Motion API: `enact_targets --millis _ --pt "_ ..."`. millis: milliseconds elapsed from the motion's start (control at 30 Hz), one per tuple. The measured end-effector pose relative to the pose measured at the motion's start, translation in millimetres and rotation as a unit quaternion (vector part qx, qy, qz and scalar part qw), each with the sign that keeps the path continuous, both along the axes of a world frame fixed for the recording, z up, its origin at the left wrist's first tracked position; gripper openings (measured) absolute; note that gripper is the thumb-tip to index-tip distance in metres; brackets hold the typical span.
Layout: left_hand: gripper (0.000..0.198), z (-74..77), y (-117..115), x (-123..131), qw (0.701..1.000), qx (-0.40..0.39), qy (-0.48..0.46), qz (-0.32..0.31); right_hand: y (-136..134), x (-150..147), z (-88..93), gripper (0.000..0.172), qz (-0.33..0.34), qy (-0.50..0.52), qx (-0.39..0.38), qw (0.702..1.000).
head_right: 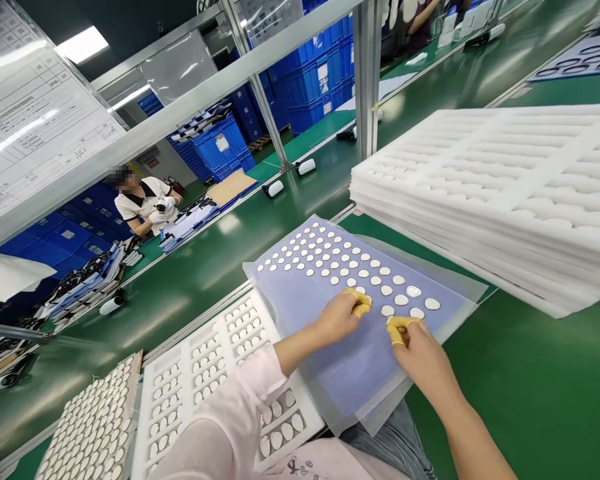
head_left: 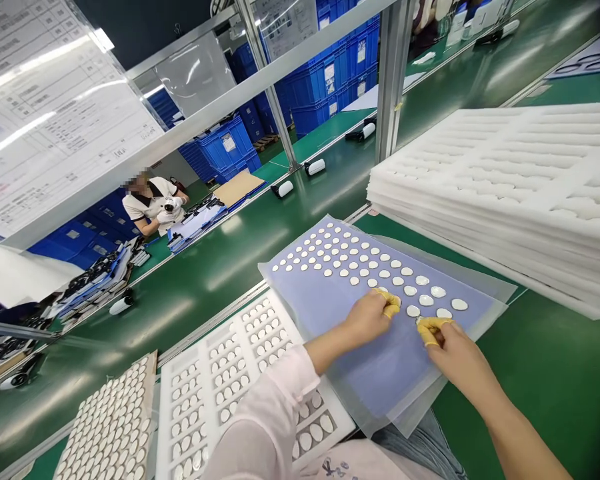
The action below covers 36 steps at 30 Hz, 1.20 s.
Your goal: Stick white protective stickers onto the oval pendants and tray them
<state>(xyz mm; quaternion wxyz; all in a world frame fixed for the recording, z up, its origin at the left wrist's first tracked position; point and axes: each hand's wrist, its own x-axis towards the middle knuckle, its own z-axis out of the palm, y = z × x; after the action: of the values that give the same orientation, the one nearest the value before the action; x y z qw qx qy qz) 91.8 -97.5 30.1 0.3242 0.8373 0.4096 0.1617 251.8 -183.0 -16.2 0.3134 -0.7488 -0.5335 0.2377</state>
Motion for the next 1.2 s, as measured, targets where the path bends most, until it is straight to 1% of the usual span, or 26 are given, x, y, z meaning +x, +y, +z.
enact_targets --millis 67,100,133,167,233,300,367,433,533,600,667,767,867,933,1000,1033,1067,1133,1200 --pt "0.012 13.0 -24.3 -17.7 0.996 -0.035 -0.073 0.036 -11.7 -12.6 10.0 0.030 0.029 0.069 0.048 0.996" --pt "0.009 19.0 -37.5 -26.6 0.986 -0.071 -0.135 0.060 -18.3 -21.4 16.6 0.032 0.042 0.103 0.073 0.991" --pt "0.010 24.4 -50.5 -35.0 0.969 -0.114 -0.205 0.078 -25.0 -31.3 24.0 0.032 0.052 0.138 0.099 0.984" --pt "0.018 29.5 -62.8 -42.9 0.946 -0.155 -0.271 0.091 -31.2 -41.9 32.3 0.030 0.066 0.181 0.127 0.973" --pt "0.036 38.8 -83.7 -56.8 0.901 -0.212 -0.365 0.104 -41.1 -62.7 49.6 0.023 0.105 0.294 0.187 0.931" --pt "0.048 47.5 -98.6 -69.2 0.874 -0.233 -0.409 0.117 -46.9 -79.8 65.2 0.019 0.158 0.363 0.210 0.894" --pt "0.049 55.9 -108.7 -81.5 0.859 -0.238 -0.435 0.130 -49.2 -91.2 75.7 0.018 0.217 0.370 0.206 0.880" --pt "0.043 63.6 -116.6 -94.1 0.847 -0.239 -0.455 0.135 -49.5 -98.3 80.3 0.018 0.267 0.350 0.201 0.875" --pt "0.035 72.7 -128.9 -111.3 0.824 -0.261 -0.482 0.143 -49.4 -106.5 80.6 0.015 0.320 0.325 0.201 0.867" --pt "0.036 76.6 -137.3 -120.3 0.806 -0.281 -0.495 0.163 -49.7 -112.9 80.6 0.013 0.347 0.314 0.211 0.858" --pt "0.038 78.4 -144.4 -127.3 0.796 -0.284 -0.500 0.189 -50.2 -119.6 81.8 0.015 0.371 0.302 0.223 0.849" --pt "0.043 76.8 -150.7 -135.9 0.795 -0.286 -0.493 0.208 -50.8 -127.5 82.5 0.016 0.383 0.285 0.226 0.849" --pt "0.048 69.4 -153.2 -143.7 0.800 -0.278 -0.487 0.212 -51.1 -132.2 77.7 0.016 0.394 0.259 0.224 0.853" --pt "0.048 62.9 -154.6 -148.4 0.818 -0.229 -0.484 0.209 -51.1 -135.0 73.2 0.013 0.376 0.254 0.240 0.858" --pt "0.046 57.7 -156.5 -152.6 0.848 -0.158 -0.463 0.206 -50.4 -138.2 71.3 0.008 0.317 0.267 0.252 0.874" --pt "0.044 56.2 -157.5 -154.6 0.866 -0.119 -0.441 0.205 -49.5 -140.0 71.9 0.005 0.290 0.278 0.244 0.883" --pt "0.041 55.7 -158.5 -156.4 0.884 -0.079 -0.413 0.203 -48.4 -141.8 73.6 0.010 0.279 0.290 0.224 0.887" --pt "0.036 57.0 -159.5 -159.5 0.918 0.000 -0.345 0.194 -45.6 -145.6 78.9 0.030 0.299 0.318 0.155 0.886" --pt "0.037 59.0 -158.8 -161.7 0.940 0.083 -0.285 0.171 -43.0 -149.4 84.5 0.048 0.336 0.354 0.082 0.869"
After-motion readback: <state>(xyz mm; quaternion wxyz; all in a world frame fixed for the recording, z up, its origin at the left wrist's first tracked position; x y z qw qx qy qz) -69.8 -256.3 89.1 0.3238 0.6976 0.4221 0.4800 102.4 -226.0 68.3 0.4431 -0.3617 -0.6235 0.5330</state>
